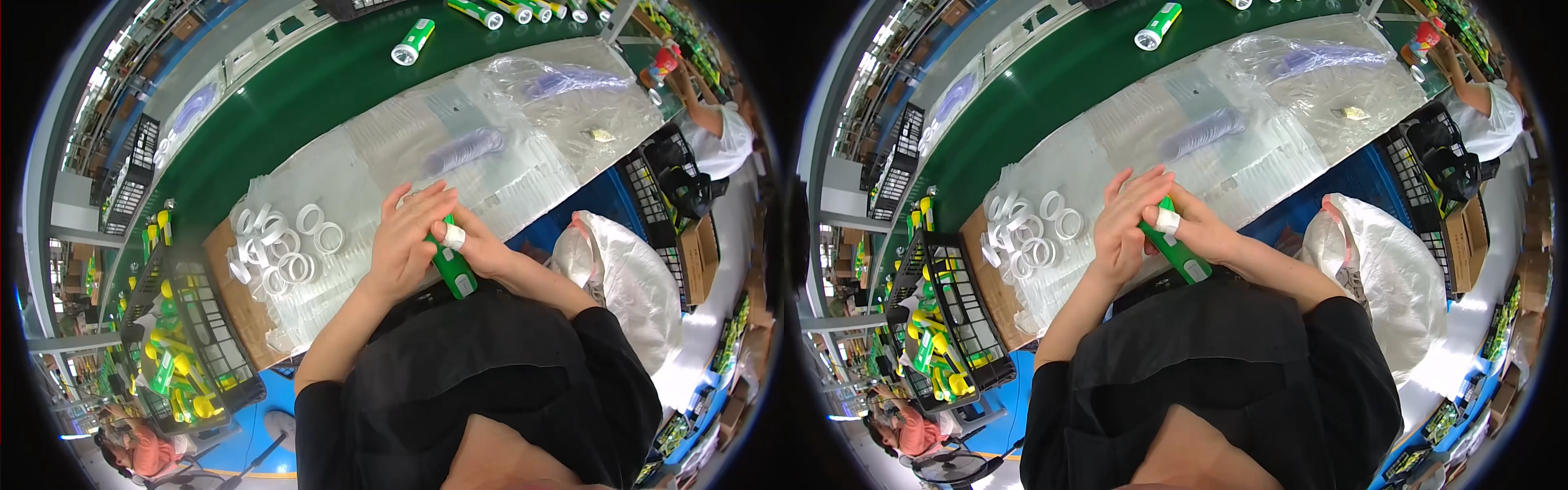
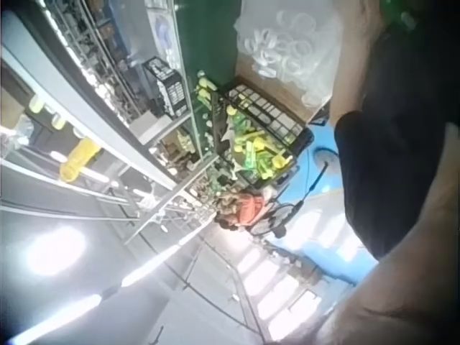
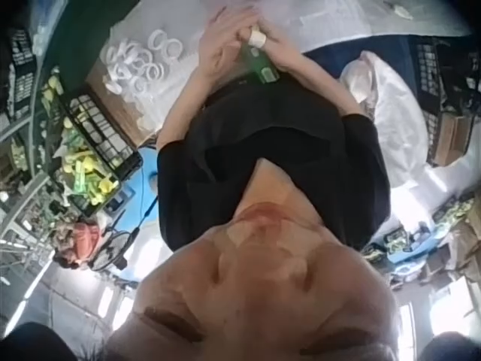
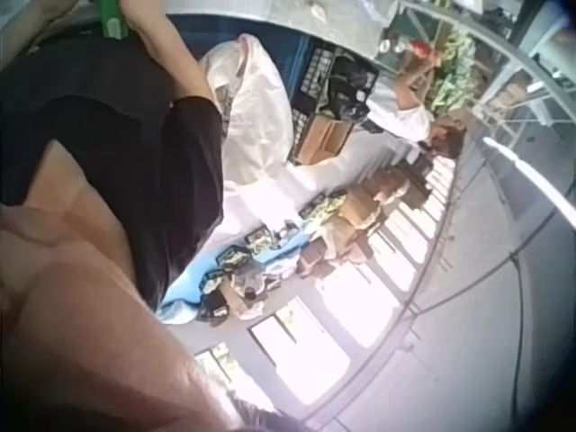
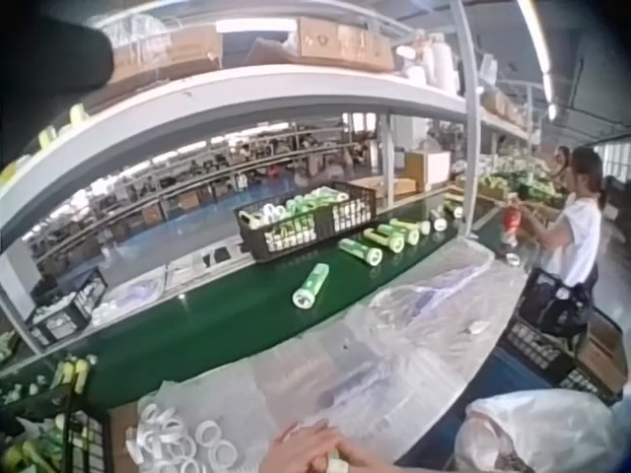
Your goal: Assembling flashlight components by attaching plastic rings to the lens housing on an assembly line.
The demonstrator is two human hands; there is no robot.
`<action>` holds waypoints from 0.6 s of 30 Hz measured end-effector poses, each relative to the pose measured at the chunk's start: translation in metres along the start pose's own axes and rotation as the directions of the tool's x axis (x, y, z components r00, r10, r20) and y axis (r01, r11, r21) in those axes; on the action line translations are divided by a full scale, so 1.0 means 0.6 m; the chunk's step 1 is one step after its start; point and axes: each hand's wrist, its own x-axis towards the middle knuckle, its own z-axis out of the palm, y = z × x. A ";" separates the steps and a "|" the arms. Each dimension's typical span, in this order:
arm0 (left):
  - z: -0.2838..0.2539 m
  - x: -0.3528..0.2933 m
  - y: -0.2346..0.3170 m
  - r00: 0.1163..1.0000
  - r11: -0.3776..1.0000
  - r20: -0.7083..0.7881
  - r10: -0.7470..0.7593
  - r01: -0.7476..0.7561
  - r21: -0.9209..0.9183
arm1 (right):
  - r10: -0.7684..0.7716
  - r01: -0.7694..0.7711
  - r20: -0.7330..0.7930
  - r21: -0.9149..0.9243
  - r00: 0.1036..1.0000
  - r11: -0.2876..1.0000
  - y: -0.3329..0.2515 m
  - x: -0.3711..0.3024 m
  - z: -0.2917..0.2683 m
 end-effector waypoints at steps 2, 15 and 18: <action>0.012 0.017 -0.005 0.996 0.993 0.066 0.064 -0.070 0.097 | -0.099 0.098 -0.038 -0.034 0.994 0.995 0.000 -0.007 -0.016; 0.141 0.160 -0.209 0.902 0.852 0.428 -0.056 -0.181 0.492 | -0.149 0.145 -0.219 -0.034 0.964 0.989 -0.031 -0.078 -0.109; 0.117 0.135 -0.200 0.875 0.810 0.468 -0.122 -0.185 0.556 | -0.152 0.165 -0.202 0.051 0.968 0.985 -0.033 -0.089 -0.124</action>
